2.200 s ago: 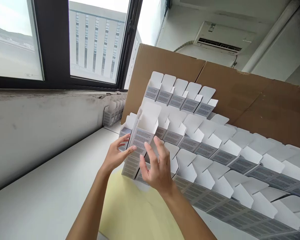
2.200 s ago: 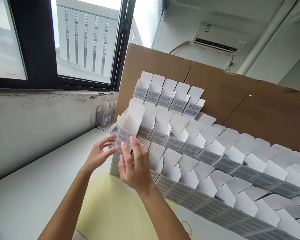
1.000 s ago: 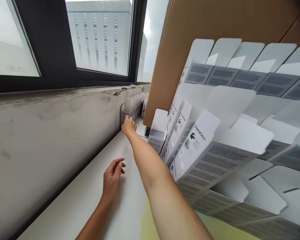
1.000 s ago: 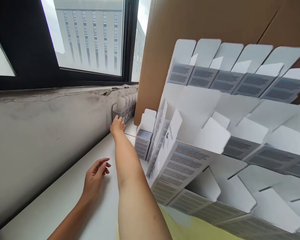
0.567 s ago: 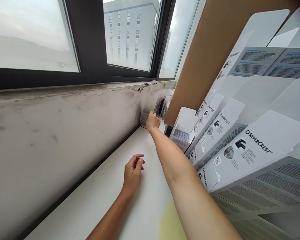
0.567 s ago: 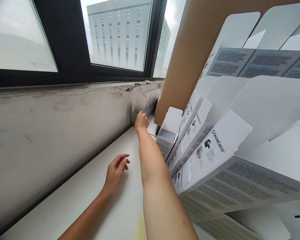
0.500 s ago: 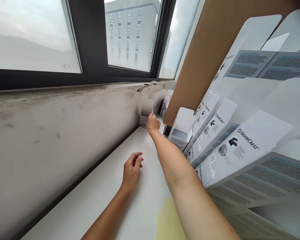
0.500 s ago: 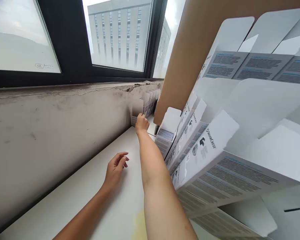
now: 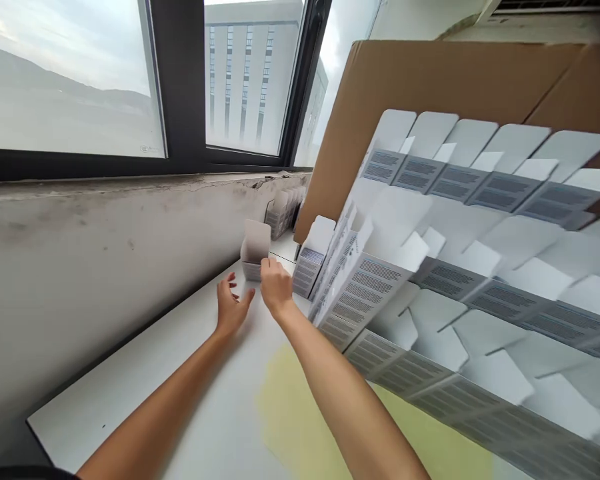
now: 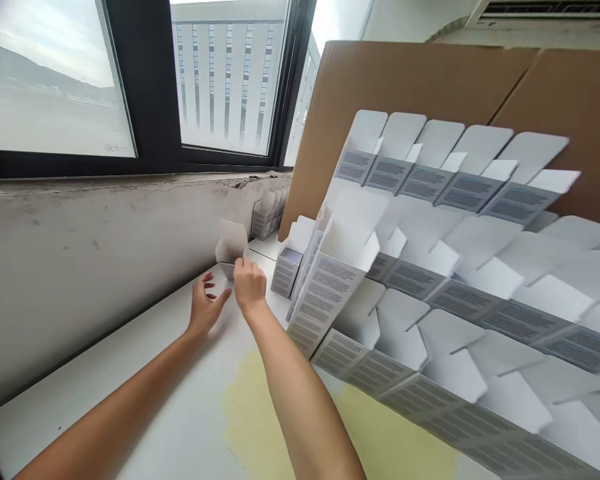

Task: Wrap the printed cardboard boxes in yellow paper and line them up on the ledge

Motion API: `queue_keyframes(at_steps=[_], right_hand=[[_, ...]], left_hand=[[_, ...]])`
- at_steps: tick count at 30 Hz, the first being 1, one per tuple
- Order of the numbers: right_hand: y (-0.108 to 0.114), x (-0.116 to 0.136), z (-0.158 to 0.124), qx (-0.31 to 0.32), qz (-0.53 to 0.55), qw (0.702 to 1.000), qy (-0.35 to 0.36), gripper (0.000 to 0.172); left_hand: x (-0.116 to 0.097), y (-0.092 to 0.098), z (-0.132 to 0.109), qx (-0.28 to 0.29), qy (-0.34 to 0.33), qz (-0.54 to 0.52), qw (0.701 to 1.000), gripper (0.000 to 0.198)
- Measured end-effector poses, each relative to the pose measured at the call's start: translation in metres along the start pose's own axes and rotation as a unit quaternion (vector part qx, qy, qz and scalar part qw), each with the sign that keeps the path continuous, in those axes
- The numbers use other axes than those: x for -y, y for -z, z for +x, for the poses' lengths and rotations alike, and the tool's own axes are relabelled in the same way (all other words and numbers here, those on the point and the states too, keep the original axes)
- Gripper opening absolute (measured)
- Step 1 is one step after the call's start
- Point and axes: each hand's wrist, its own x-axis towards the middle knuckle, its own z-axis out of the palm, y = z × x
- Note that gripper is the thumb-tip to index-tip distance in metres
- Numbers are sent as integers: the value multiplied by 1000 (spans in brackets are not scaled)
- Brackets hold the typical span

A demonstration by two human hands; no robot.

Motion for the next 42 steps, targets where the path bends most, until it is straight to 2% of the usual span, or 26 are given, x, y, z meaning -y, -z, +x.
queue_keyframes(at_steps=[2, 3, 6, 7, 10, 12, 13, 15, 16, 17, 19, 22, 24, 27, 29, 30, 32, 33, 35, 37, 39, 40, 41, 42], right_hand=[[25, 3, -23, -20, -18, 998, 62, 20], [38, 4, -34, -30, -25, 995, 88, 20], [80, -1, -67, -45, -21, 988, 146, 23], [92, -6, -80, -54, -8, 985, 161, 25], [124, -23, -130, -119, 76, 974, 176, 33], [138, -36, -171, -161, 151, 966, 137, 40], [142, -42, -192, -162, 180, 965, 100, 54], [148, -52, -233, -131, 206, 970, 21, 84], [150, -56, -251, -114, 210, 971, -13, 92], [152, -61, -268, -105, 210, 971, -41, 92], [157, -70, -296, -112, 213, 967, -80, 80], [168, -88, -329, -117, 240, 957, -117, 64], [179, -103, -346, -97, 264, 948, -148, 63], [193, -127, -365, -56, 287, 936, -197, 63], [196, -139, -374, -16, 297, 930, -217, 63], [195, -144, -378, 5, 299, 928, -224, 63], [191, -148, -383, 40, 296, 926, -232, 64], [188, -149, -385, 55, 294, 925, -235, 64], [183, -152, -388, 96, 297, 920, -235, 71], [184, -161, -393, 137, 304, 916, -222, 88], [190, -180, -399, 137, 308, 918, -210, 97], [195, -194, -402, 119, 310, 920, -211, 91], [200, -208, -407, 97, 310, 920, -220, 77], [204, -224, -412, 80, 309, 919, -230, 62]], left_hand=[[-14, 9, 1, -11, -37, 12, 999, 92], [-23, 15, 0, 13, -45, 2, 999, 98], [-55, 33, -15, 171, -22, -52, 984, 85], [-65, 39, -24, 192, -22, -59, 979, 77], [-93, 47, -61, 196, -21, -98, 975, 62], [-107, 45, -92, 220, 6, -143, 965, 57], [-113, 42, -109, 237, 24, -168, 956, 56], [-124, 32, -143, 266, 59, -215, 938, 53], [-128, 26, -161, 273, 73, -235, 930, 53], [-133, 20, -179, 274, 85, -250, 925, 53], [-140, 9, -212, 268, 110, -267, 919, 55], [-145, -2, -247, 281, 156, -263, 909, 68], [-142, -6, -257, 274, 182, -255, 909, 80], [-132, -9, -258, 202, 195, -232, 931, 92], [-125, -9, -259, 142, 157, -189, 959, 88], [-122, -8, -261, 116, 105, -156, 975, 84], [-120, -8, -271, 78, -67, -95, 990, 81], [-121, -9, -279, 71, -167, -79, 980, 82], [-126, -11, -300, 85, -328, -84, 937, 84], [-133, -15, -325, 148, -400, -103, 899, 78], [-142, -21, -352, 283, -420, -97, 857, 62], [-145, -25, -365, 374, -411, -89, 826, 52], [-148, -29, -377, 459, -383, -79, 797, 41], [-151, -35, -389, 522, -336, -64, 781, 32]])
